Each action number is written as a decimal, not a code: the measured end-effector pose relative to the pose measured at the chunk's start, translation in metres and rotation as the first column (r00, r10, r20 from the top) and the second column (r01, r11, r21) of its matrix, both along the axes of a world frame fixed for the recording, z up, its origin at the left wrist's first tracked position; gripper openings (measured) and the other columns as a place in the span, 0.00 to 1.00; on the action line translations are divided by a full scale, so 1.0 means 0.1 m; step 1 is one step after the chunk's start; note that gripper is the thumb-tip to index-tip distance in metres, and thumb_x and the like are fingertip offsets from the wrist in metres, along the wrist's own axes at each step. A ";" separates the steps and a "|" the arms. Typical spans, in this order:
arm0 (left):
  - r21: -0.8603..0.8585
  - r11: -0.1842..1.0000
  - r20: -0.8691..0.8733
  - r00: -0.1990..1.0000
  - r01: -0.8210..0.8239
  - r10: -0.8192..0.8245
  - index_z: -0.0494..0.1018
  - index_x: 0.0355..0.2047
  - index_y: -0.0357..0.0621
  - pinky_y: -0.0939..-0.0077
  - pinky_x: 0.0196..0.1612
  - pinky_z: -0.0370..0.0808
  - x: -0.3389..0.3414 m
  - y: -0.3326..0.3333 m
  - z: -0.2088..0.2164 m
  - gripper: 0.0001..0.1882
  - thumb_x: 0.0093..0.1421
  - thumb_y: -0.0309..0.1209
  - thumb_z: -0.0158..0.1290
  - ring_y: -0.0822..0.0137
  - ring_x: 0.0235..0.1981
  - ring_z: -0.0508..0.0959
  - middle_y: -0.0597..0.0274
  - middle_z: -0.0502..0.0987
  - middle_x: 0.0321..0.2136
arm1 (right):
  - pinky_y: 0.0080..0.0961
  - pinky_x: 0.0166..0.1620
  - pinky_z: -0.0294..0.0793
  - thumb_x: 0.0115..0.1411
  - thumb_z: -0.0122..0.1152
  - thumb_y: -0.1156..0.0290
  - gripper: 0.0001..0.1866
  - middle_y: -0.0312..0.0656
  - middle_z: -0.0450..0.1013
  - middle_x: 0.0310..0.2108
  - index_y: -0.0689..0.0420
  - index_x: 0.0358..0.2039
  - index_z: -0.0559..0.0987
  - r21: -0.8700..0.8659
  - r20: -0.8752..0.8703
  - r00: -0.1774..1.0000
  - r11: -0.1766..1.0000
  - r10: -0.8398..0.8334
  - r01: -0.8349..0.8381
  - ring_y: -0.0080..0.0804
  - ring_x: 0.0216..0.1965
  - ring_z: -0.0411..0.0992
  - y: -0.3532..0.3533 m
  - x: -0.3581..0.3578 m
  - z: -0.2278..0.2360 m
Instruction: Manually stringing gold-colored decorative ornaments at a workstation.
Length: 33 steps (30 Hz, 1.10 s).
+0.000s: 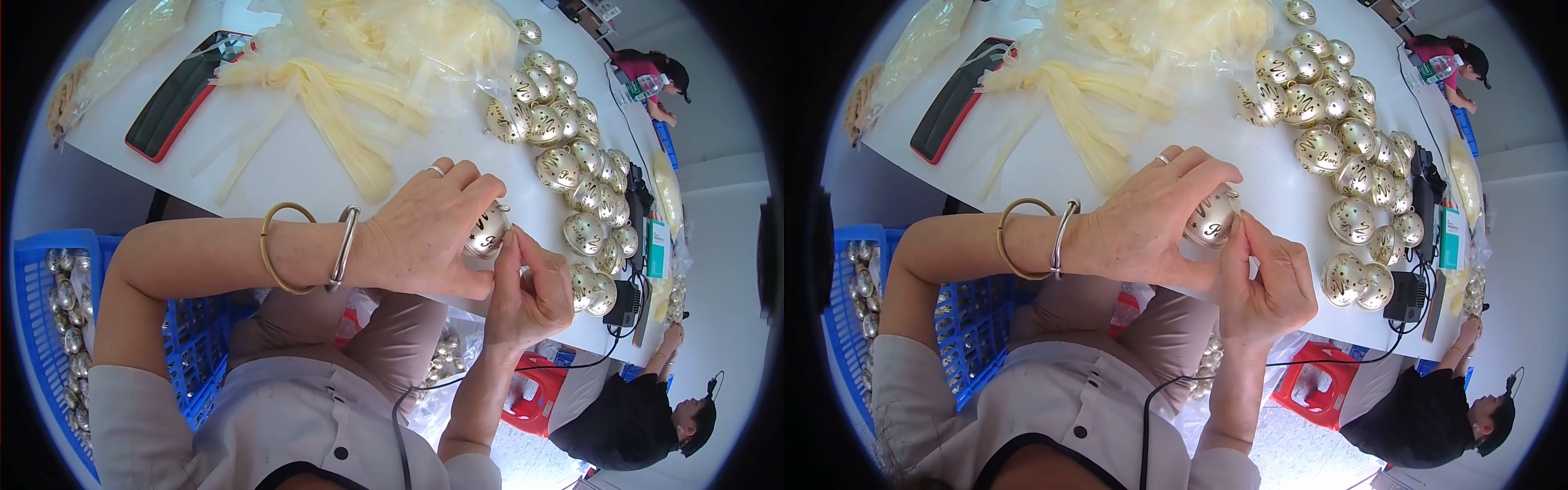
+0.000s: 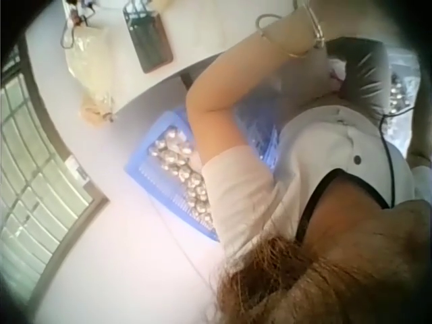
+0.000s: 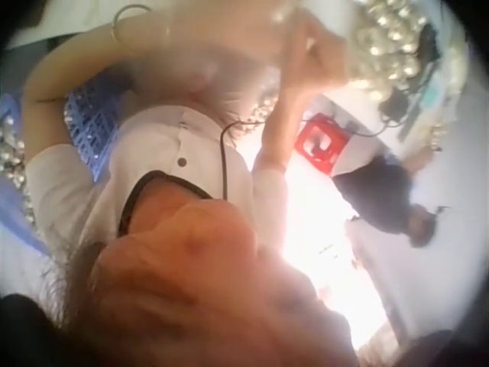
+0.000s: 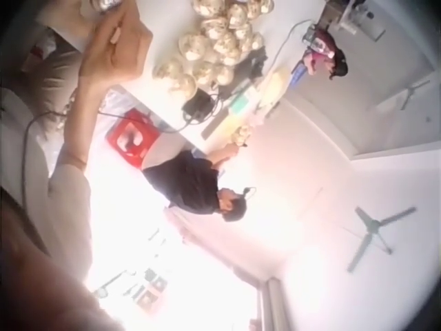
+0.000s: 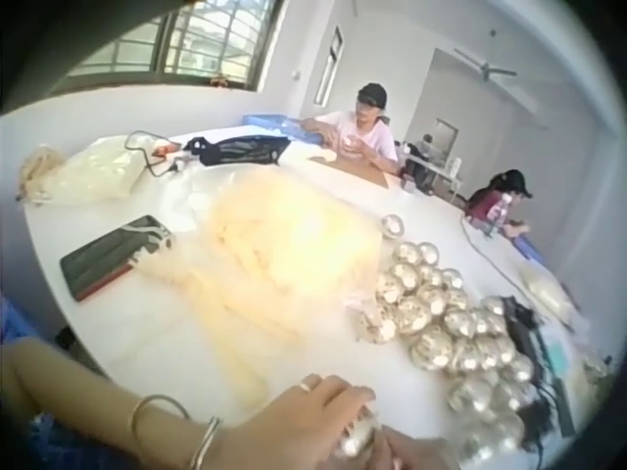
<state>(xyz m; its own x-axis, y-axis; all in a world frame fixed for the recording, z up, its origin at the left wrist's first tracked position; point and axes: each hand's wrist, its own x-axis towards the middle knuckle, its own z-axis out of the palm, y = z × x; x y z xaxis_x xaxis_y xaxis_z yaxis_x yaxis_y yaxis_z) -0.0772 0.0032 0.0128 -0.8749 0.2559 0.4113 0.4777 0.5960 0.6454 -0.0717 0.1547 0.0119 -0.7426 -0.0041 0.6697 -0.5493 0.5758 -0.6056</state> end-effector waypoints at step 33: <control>-0.140 0.989 -0.082 0.996 -0.037 0.026 0.66 0.41 0.43 0.65 0.36 0.67 0.12 0.03 -0.01 0.30 0.40 0.41 0.65 0.54 0.35 0.69 0.54 0.64 0.34 | 0.12 0.21 0.57 0.57 0.57 0.78 0.02 0.35 0.70 0.25 0.63 0.29 0.75 0.138 0.147 0.989 0.989 0.026 -0.047 0.14 0.18 0.58 0.05 0.07 0.06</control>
<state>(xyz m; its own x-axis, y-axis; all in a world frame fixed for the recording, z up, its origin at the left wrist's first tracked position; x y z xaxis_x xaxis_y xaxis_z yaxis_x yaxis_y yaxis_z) -0.0657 0.0057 0.0114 -0.8492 0.2890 0.4419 0.5038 0.6941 0.5143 -0.0648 0.1595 0.0184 -0.8288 -0.1197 0.5466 -0.4845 0.6421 -0.5941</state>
